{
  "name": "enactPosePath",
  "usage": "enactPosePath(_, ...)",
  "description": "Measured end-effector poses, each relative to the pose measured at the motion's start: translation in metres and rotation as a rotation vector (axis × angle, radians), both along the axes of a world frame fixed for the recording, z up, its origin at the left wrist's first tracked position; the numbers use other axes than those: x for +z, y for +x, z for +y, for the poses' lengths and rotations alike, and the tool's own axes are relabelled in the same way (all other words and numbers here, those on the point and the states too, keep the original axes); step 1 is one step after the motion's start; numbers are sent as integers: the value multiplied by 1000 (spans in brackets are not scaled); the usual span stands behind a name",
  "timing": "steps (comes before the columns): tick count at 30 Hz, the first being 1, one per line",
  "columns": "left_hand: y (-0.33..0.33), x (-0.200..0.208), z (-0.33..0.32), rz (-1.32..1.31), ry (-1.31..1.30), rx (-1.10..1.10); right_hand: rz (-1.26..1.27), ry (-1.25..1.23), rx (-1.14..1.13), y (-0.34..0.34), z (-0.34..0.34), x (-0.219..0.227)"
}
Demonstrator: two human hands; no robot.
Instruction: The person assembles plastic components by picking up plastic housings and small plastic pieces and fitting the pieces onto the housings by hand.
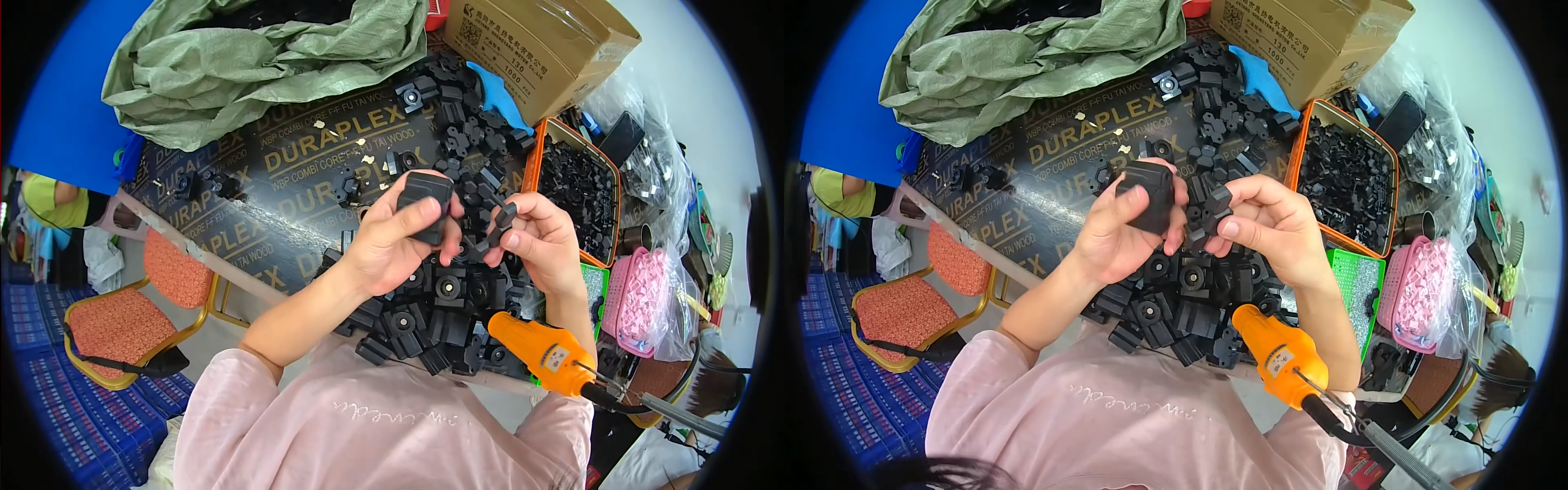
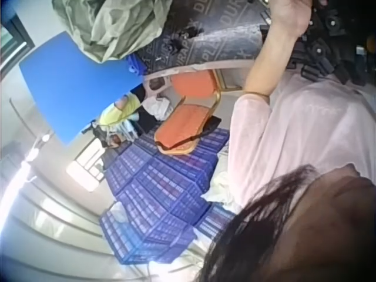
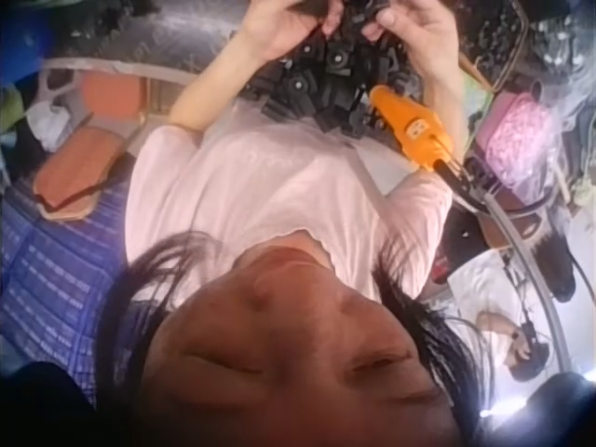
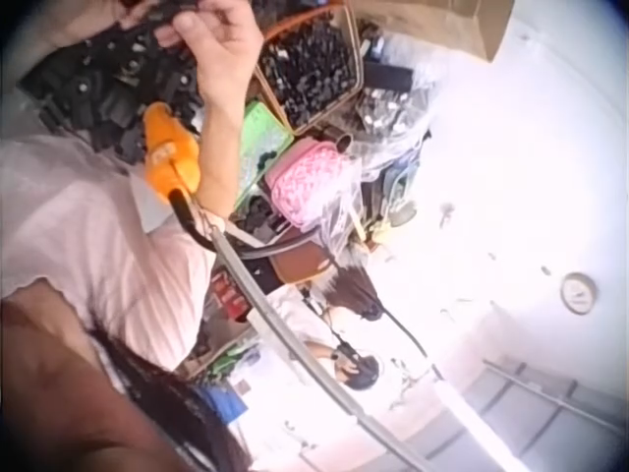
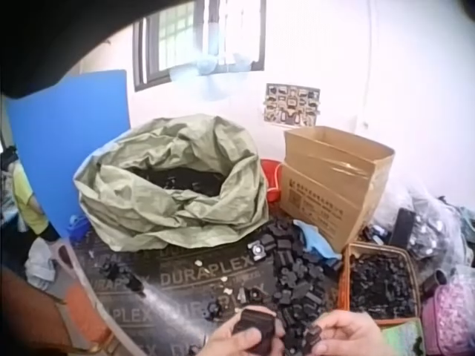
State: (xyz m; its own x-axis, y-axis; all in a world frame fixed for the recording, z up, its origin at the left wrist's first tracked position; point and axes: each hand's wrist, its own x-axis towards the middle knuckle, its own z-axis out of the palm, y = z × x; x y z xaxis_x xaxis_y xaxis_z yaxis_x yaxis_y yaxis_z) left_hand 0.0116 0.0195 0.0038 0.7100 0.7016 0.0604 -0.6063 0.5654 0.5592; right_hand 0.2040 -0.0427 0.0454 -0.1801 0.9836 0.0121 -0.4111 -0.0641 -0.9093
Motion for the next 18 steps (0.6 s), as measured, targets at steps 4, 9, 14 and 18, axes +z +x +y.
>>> enactPosePath(4,4,4,-3,-42,-105,-107,65,-41,23,-6,1,2)
enactPosePath(9,10,6,-5,56,-247,-54,-296,204,-18,-2,4,13)
enactPosePath(14,4,19,8,238,-199,-126,-1402,869,-100,-4,0,41)
enactPosePath(18,3,26,15,363,-89,-218,-1529,1250,-22,-8,-3,42)
